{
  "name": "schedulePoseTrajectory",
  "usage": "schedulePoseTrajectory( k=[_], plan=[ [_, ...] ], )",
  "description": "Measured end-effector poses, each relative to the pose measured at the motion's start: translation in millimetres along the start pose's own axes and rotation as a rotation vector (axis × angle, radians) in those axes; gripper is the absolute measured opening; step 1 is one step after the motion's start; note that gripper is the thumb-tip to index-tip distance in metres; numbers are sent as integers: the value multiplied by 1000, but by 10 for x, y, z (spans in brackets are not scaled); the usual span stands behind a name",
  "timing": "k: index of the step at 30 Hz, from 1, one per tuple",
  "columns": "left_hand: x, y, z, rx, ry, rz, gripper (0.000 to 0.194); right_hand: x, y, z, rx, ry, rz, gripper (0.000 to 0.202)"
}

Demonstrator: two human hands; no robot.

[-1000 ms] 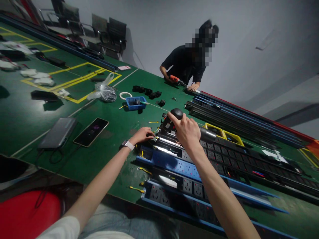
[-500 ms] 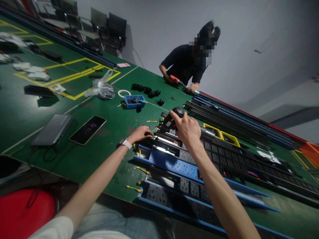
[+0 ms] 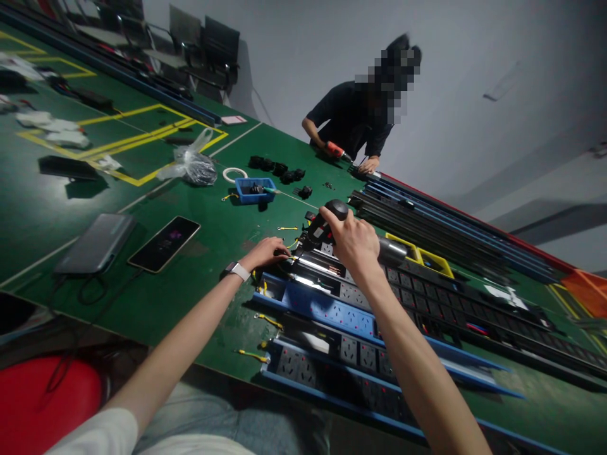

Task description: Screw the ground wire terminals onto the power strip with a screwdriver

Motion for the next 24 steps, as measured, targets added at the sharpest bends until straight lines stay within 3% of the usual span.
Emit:
schedulePoseTrajectory(
  k=[8, 24],
  plan=[
    [-1, -17, 16, -6, 19, 38, 18, 23, 17, 49, -19, 14, -29, 80],
    [6, -15, 16, -7, 9, 57, 17, 59, 67, 86, -14, 42, -41, 79]
  ],
)
Point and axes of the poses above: each hand's wrist, its own z-axis towards the middle knuckle, its own y-axis out of the back of the hand, x = y × z, the point moved 3 cm from there along z, towards the middle knuckle, and after that the axes turned 1 degree about y, right-handed, at the moved point
